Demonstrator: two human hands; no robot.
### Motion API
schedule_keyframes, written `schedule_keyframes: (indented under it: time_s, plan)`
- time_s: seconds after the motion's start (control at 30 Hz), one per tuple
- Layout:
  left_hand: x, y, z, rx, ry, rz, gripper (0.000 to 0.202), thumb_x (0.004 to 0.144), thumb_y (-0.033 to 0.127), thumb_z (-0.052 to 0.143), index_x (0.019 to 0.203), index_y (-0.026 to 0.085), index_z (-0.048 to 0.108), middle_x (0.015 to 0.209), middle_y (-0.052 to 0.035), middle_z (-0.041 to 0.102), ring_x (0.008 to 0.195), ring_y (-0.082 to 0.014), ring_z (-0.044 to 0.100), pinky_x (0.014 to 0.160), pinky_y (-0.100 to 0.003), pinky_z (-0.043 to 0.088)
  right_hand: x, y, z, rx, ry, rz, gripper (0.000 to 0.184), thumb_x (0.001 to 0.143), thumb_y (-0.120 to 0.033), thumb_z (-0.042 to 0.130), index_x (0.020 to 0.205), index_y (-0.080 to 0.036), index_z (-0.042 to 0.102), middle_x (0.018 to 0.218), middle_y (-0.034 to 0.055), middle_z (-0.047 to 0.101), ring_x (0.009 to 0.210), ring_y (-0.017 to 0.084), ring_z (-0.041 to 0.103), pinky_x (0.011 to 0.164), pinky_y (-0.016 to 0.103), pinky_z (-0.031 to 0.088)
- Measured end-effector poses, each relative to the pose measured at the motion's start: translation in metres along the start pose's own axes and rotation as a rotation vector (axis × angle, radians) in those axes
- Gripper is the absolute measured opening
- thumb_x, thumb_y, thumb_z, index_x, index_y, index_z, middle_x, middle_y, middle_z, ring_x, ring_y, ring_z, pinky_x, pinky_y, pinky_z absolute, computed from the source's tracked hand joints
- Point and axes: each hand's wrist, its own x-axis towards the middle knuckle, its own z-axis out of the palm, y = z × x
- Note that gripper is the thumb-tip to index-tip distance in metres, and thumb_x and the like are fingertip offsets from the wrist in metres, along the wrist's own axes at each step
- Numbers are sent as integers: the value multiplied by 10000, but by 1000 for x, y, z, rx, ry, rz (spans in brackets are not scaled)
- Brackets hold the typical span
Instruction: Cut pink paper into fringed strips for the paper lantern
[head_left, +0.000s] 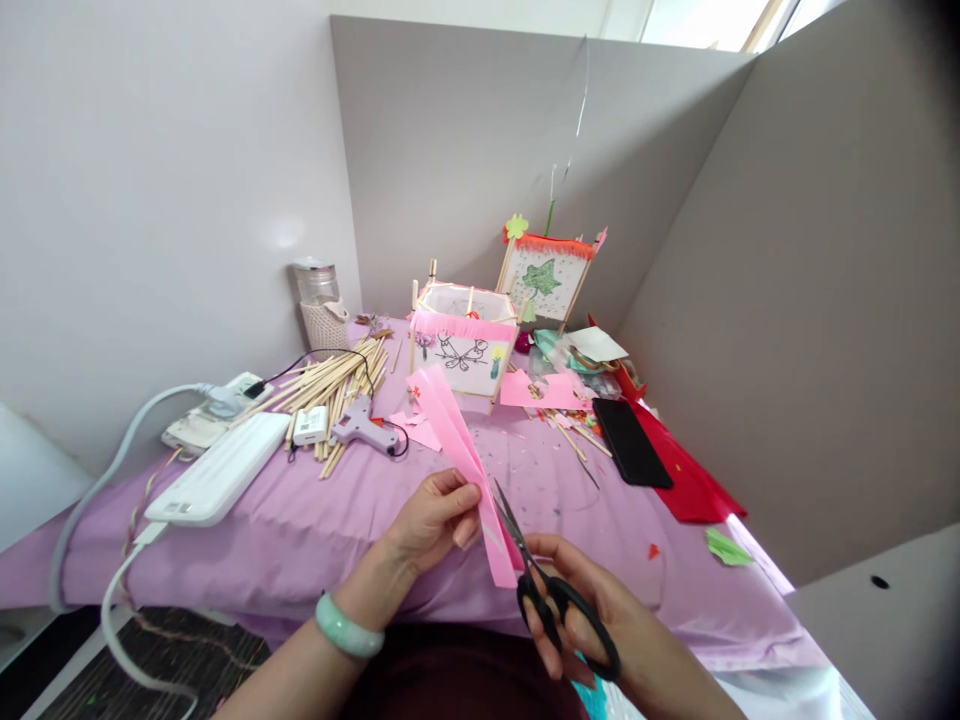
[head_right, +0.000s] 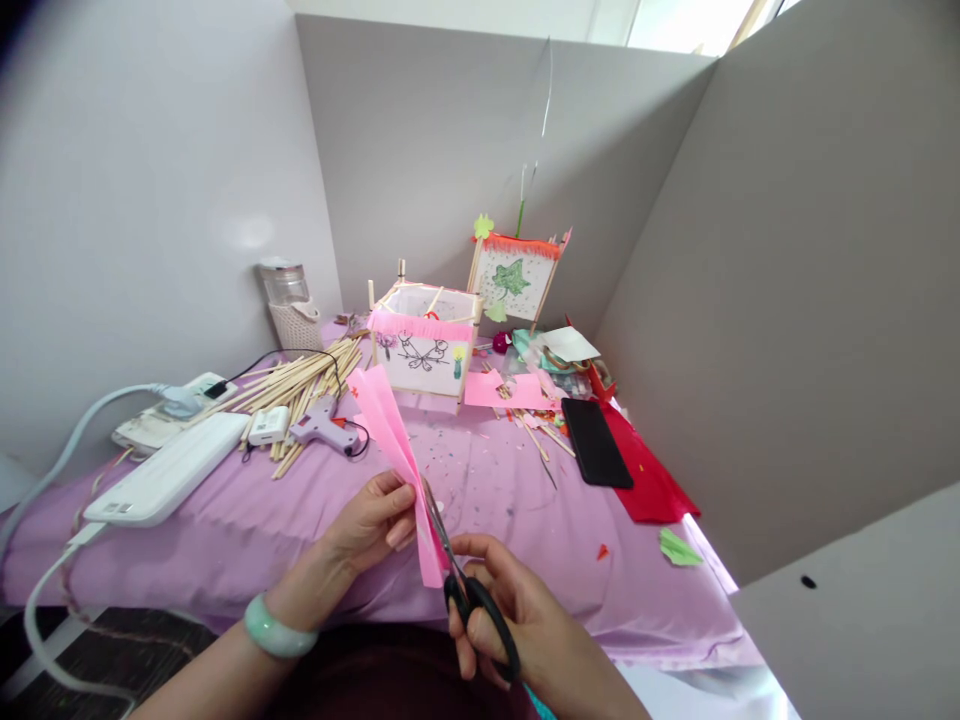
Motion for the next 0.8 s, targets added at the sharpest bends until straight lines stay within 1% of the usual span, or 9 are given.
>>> schedule_keyframes:
  time_s: [0.13, 0.23, 0.33, 0.43, 0.5, 0.63, 0.7, 0.8]
  plan:
    - [-1, 3, 1, -9, -17, -16, 363, 704, 444, 744, 697, 113, 598, 358, 53, 442, 315, -50, 356, 384, -187, 250, 5, 6, 2, 12, 80, -41, 597, 758, -493, 713, 1216, -223, 439, 761, -32, 568, 512, 47, 491, 435, 156, 278]
    - [-2, 5, 2, -22, -18, -24, 365, 689, 446, 756, 687, 118, 598, 354, 59, 430, 311, -53, 353, 373, -190, 259, 9, 12, 8, 16, 107, -80, 566, 779, -502, 689, 1208, -225, 444, 740, -38, 566, 474, 34, 482, 434, 155, 274]
    - [-3, 5, 2, -13, 9, -26, 368, 683, 446, 762, 691, 120, 592, 354, 67, 421, 313, -52, 356, 377, -190, 270, 12, 15, 15, 35, 127, -105, 594, 750, -554, 694, 1181, -219, 459, 714, -42, 567, 451, 26, 468, 436, 153, 270]
    - [-3, 4, 1, -9, 38, -19, 364, 676, 437, 769, 708, 119, 592, 369, 72, 431, 314, -47, 361, 388, -187, 276, 14, 18, 21, 46, 165, -123, 616, 708, -602, 705, 1132, -213, 484, 666, -61, 532, 415, 17, 437, 428, 154, 270]
    - [-3, 4, 1, -9, 39, -20, 366, 671, 436, 771, 711, 119, 593, 376, 72, 438, 315, -45, 361, 390, -186, 273, 14, 21, 23, 44, 192, -125, 601, 703, -604, 708, 1107, -215, 492, 654, -69, 514, 402, 11, 419, 423, 153, 268]
    - [-3, 3, 0, -23, 45, -15, 360, 673, 431, 771, 710, 120, 593, 373, 69, 441, 315, -44, 357, 391, -184, 269, 14, 24, 24, 29, 203, -122, 572, 710, -599, 704, 1077, -217, 488, 649, -76, 496, 388, 5, 399, 409, 150, 254]
    - [-3, 3, 0, -23, 43, -10, 359, 673, 430, 771, 709, 121, 593, 370, 68, 441, 313, -45, 355, 387, -183, 266, 14, 22, 22, 15, 203, -118, 572, 709, -599, 704, 1072, -215, 485, 652, -78, 490, 392, 8, 408, 411, 151, 261]
    - [-2, 3, 2, -4, 10, -13, 360, 671, 433, 771, 700, 120, 595, 374, 60, 456, 313, -48, 358, 383, -184, 274, 13, 15, 20, -14, 207, -90, 593, 708, -585, 711, 1104, -216, 469, 674, -74, 509, 409, 21, 447, 426, 160, 286]
